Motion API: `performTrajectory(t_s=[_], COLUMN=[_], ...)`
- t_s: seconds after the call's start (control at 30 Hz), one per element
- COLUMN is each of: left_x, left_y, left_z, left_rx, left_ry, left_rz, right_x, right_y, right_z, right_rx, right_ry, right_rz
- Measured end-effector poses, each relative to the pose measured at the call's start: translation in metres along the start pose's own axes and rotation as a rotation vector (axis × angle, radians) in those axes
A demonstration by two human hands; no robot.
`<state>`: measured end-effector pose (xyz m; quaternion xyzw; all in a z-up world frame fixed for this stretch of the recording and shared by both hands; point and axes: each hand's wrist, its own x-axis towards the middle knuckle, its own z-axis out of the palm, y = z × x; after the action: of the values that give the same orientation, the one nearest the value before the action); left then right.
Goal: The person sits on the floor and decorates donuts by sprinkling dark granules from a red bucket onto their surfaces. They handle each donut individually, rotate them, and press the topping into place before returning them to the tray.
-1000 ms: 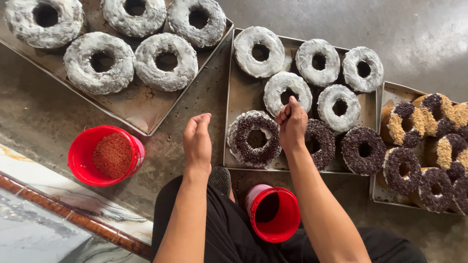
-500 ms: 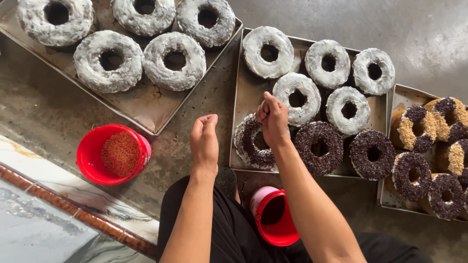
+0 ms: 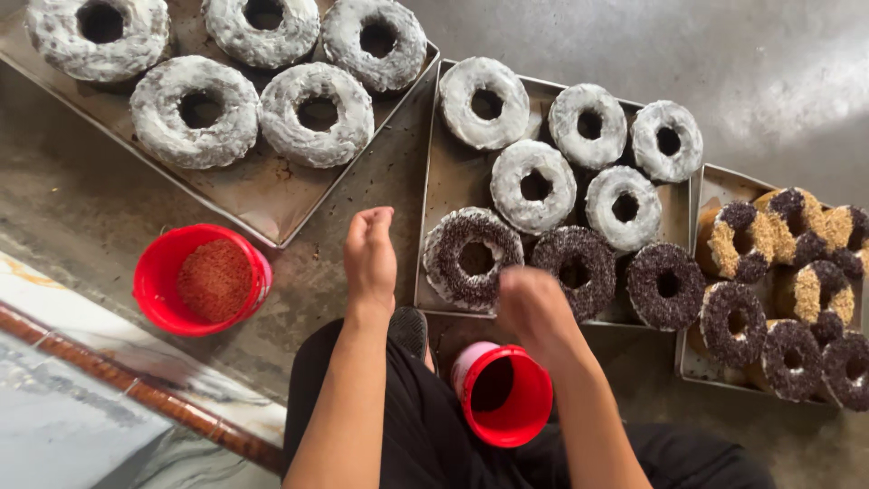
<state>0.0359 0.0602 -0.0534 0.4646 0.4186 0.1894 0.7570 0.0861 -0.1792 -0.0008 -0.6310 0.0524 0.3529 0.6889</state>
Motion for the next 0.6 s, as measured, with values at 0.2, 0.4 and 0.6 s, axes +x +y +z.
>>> performTrajectory(t_s=[0.2,0.4,0.6], left_x=[0.001,-0.002,-0.004], left_y=[-0.005,-0.003,-0.003], left_z=[0.001,-0.001,-0.002], left_rx=[0.024,0.032,0.059], left_ry=[0.018,0.016,0.005], left_rz=[0.014,0.015,0.043], right_x=[-0.076,-0.079,-0.056], right_y=[0.077,0.117,0.148], right_z=[-0.029,-0.026,-0.021], right_rx=[-0.450,-1.449,-1.332], right_ry=[0.111,0.032,0.103], right_rz=[0.338,0.206,0.167])
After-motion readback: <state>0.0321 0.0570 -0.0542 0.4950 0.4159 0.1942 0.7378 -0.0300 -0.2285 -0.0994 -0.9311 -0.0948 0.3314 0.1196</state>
